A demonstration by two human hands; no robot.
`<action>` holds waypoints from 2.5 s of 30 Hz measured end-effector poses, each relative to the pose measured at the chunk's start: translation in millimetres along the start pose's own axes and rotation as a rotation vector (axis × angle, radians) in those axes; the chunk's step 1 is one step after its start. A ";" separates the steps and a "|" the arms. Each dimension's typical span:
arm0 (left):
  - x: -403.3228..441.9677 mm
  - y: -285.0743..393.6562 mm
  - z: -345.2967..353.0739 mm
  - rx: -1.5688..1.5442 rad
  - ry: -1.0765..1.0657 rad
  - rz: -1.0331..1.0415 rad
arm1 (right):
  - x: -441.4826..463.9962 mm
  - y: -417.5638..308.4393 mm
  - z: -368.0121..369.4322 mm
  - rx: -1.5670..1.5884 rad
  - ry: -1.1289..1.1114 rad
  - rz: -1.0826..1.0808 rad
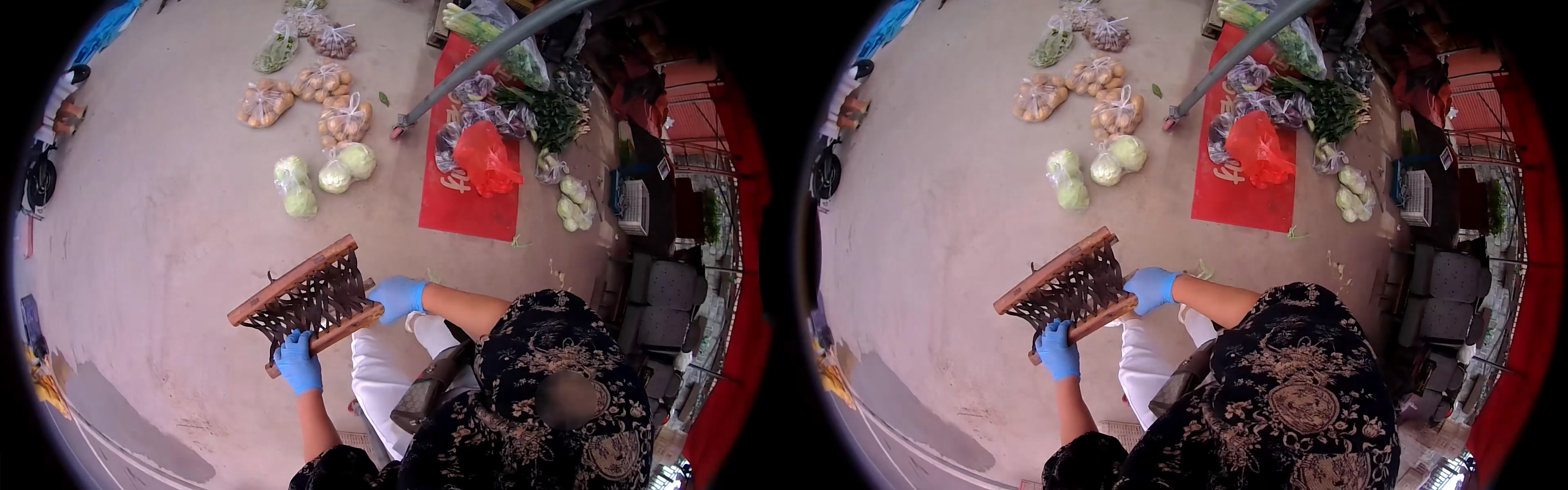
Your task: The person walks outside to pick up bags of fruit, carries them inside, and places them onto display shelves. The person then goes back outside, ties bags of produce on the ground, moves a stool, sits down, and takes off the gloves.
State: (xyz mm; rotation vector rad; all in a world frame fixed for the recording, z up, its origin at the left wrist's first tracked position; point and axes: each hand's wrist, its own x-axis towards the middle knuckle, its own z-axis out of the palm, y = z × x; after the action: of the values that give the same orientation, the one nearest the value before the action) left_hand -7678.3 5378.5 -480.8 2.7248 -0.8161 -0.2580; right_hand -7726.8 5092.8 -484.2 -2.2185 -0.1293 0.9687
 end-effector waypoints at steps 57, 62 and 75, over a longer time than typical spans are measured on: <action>52.2 779.2 346.6 -0.580 -1.028 0.804 | -410.7 617.0 247.2 1.449 1.344 1.494; 129.9 816.3 339.8 -0.561 -0.909 0.669 | -387.3 623.4 137.7 1.545 1.310 0.976; 272.5 845.1 467.8 -0.643 -0.344 0.186 | -367.0 791.3 -14.2 1.375 1.014 0.580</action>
State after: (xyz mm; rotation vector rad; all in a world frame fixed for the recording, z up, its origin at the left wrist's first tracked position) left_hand -8000.3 4448.2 -676.4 2.0157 -0.8758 -0.8077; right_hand -8119.7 4364.6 -760.6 -1.1304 1.2768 -0.0618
